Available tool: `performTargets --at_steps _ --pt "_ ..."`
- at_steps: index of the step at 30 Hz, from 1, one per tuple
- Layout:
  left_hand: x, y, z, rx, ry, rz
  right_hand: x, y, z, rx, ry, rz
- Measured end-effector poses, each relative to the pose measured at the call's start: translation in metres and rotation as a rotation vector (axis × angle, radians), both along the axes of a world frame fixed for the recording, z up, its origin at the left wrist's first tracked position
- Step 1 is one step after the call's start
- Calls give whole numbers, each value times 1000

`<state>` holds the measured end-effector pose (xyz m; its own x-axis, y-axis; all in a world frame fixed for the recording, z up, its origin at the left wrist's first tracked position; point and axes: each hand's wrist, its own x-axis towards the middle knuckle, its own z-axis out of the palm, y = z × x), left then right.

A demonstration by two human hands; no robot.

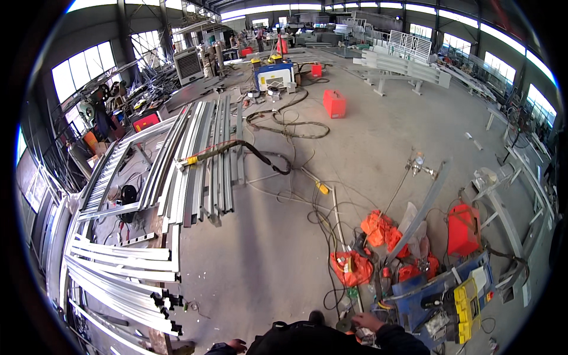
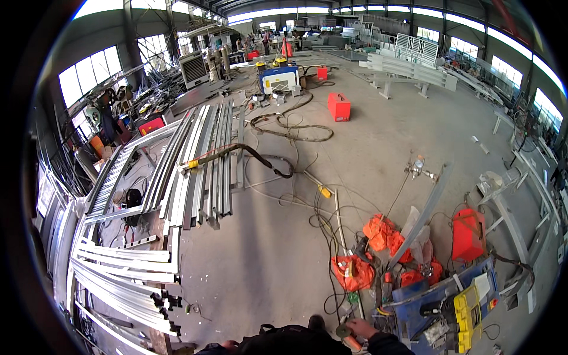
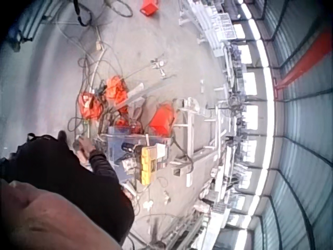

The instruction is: The person welds multiple aluminum frame sections using a handheld welding torch. They position the torch at various joints, create welds with visible sparks, and reposition the frame pieces between welds. The person occasionally adjusts the frame and moves around the workspace.

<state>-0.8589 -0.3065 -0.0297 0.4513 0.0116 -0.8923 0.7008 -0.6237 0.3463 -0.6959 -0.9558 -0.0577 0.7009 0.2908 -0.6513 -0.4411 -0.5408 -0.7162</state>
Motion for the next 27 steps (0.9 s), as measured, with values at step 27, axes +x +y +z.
performTargets --at_steps 27 --pt "854 199 123 550 -1174 293 651 175 10 -387 214 181"
